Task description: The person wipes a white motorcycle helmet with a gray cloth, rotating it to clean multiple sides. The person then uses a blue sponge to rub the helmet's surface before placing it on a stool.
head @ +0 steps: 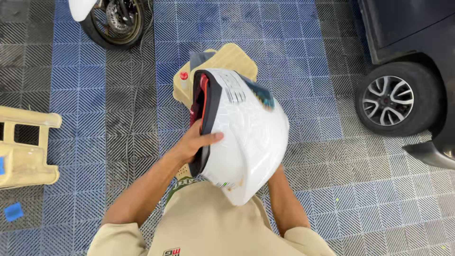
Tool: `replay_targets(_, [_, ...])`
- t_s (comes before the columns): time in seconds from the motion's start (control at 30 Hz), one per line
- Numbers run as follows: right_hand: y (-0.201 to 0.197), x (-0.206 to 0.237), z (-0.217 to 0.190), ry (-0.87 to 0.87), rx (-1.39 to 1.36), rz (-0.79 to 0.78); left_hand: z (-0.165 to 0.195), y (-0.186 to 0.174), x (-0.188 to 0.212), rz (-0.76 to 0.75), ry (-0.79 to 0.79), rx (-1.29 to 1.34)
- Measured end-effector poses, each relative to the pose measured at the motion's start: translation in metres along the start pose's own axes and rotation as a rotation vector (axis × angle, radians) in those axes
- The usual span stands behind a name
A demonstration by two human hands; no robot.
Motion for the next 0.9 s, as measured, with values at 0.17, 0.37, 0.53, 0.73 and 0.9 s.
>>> replay_targets(0.17, [0.009,-0.036,-0.071,0.153,-0.037,-0.121,0.009,0.001,0.019,-0.398,0.176,-0.344])
replay_targets(0.37, [0.069,-0.057,-0.11,0.149,0.626,0.057,0.03,0.021,0.031,-0.521,0.247,-0.671])
replay_targets(0.53, [0.107,-0.02,-0.115,0.047,0.776,0.051,0.035,0.027,0.033,-0.543,0.211,-0.704])
replay_targets(0.73, [0.133,0.085,-0.088,-0.535,1.351,-0.11,0.037,0.029,0.033,-0.534,0.29,-0.675])
replay_targets(0.9, [0.127,0.176,-0.007,-1.037,1.904,-0.314,0.037,0.028,0.031,-0.528,0.351,-0.69])
Point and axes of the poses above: each hand's wrist, its own x-axis away from the middle knuckle, its own y-axis out of the palm, z = x × y, the point moved 3 cm from there along -x, towards the middle knuckle, and after that the axes turned 12 degrees about -x, right-handed, at the moved point
